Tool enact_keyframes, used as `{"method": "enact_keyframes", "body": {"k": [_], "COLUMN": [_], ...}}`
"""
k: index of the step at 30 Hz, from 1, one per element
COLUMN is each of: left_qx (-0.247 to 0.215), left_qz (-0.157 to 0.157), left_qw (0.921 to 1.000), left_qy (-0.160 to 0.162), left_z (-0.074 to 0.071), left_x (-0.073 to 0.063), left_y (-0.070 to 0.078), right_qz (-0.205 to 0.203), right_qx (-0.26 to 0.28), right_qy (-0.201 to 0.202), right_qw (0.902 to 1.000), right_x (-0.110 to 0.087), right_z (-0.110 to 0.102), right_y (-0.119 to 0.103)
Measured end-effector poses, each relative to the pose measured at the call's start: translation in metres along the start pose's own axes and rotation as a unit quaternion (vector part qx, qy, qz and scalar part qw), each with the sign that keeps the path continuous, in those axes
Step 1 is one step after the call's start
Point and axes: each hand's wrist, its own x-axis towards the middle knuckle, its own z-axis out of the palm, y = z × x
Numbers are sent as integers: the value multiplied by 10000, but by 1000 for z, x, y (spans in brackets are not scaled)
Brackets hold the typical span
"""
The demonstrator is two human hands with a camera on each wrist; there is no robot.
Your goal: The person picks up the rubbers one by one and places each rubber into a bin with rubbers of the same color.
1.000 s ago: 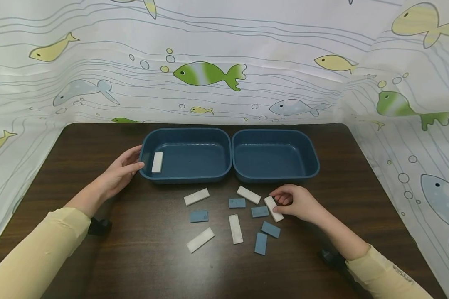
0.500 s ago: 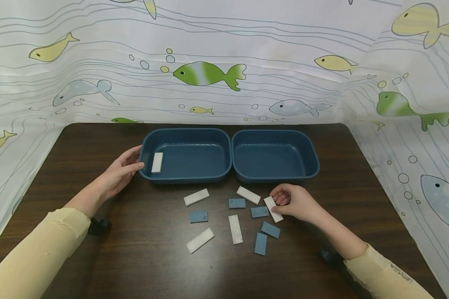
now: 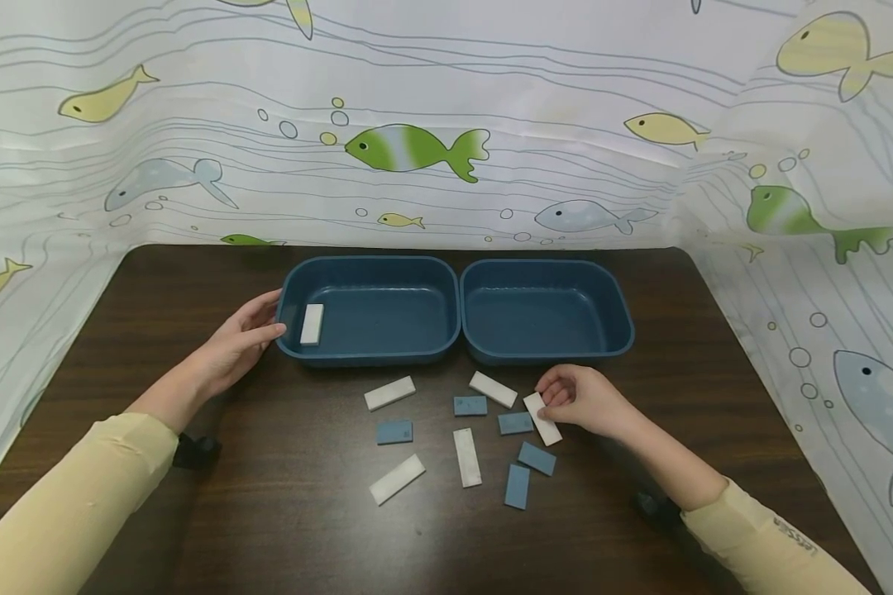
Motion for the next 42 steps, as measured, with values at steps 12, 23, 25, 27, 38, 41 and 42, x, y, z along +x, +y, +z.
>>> {"method": "enact_keyframes", "body": {"k": [12,23,25,27,38,41,42], "left_qx": [-52,-9,-38,-67,-152,-205,-210], "left_qz": [78,-20,-13,4,64,117,128], "left_qw": [10000,10000,10000,10000,9999,9997,9997], "left_qy": [-4,48,39,28,14,5,5], "left_z": [1,2,1,1,1,2,2], "left_x": [0,-1,-1,0,0,0,-1], "left_y": [0,1,1,2,2,1,1], "right_qz": [-121,-293,-392,-485,-765,-832,-857], "right_qx": [243,132,165,228,586,720,780], "right_qy": [-193,-63,-53,-59,-300,-339,-352], "right_qw": [9994,9995,9991,9985,9949,9934,9926], "right_x": [-2,-5,-3,-2,12,16,18], "right_z": [-2,-2,-1,0,17,21,23], "right_y": [-8,-25,-29,-34,-58,-65,-67]}}
